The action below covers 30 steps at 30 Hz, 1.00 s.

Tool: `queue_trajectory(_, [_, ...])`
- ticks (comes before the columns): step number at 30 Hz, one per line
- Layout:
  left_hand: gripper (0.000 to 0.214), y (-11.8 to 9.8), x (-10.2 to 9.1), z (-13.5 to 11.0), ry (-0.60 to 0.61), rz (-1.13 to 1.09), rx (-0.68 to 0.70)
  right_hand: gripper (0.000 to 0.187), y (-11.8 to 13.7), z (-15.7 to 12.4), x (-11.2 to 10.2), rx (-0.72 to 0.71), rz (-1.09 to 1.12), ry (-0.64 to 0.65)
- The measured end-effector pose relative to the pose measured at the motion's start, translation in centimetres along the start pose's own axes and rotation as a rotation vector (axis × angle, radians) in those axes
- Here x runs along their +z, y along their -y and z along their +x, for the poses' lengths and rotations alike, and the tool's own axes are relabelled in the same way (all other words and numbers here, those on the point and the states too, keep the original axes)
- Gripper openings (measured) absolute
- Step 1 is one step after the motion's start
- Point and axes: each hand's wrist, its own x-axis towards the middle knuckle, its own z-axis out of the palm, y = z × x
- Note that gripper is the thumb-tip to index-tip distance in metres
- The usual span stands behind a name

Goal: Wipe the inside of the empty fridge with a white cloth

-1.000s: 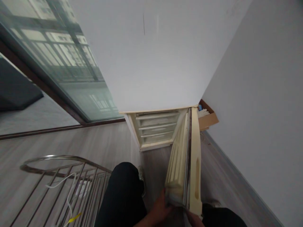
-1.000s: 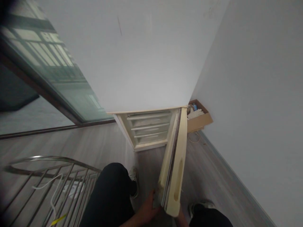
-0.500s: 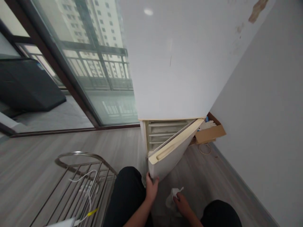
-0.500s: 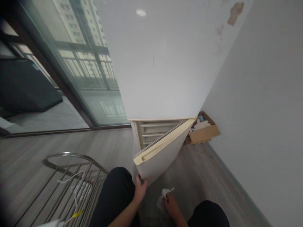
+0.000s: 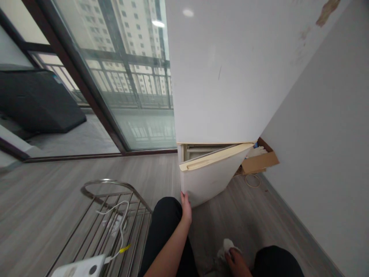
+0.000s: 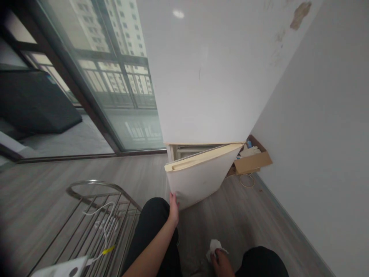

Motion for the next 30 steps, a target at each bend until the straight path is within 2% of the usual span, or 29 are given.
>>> queue_trajectory(4, [0.054, -3.6, 1.2, 0.9, -0.054, -0.147, -0.152, 0.031, 0.5, 0.8, 0.5, 0.024, -0.046, 0.055])
queue_trajectory(7, [0.053, -7.5, 2.2, 1.2, -0.025, -0.260, -0.236, 0.030, 0.9, 1.5, 0.5, 0.045, -0.080, 0.082])
queue_trajectory(11, [0.057, -12.3, 3.8, 0.3, 0.076, -0.402, -0.199, 0.033, 2.0, 1.9, 0.8, 0.003, -0.120, 0.151])
queue_trajectory(15, [0.056, -15.5, 4.6, -1.2, 0.183, -0.483, -0.109, 0.034, 3.5, 1.9, 1.0, 0.004, -0.118, 0.224])
queue_trajectory(19, [0.053, -17.5, 5.2, -1.1, 0.229, -0.501, -0.083, 0.035, 4.0, 1.9, 1.2, -0.041, -0.083, 0.222])
queue_trajectory(25, [0.046, -19.0, 7.0, 1.7, 0.214, -0.512, -0.052, 0.038, 3.9, 2.0, 1.2, -0.018, -0.147, 0.240])
queue_trajectory(30, [0.045, -19.7, 8.0, 3.4, 0.267, -0.471, -0.006, 0.038, 3.6, 2.0, 1.3, -0.008, -0.113, 0.235])
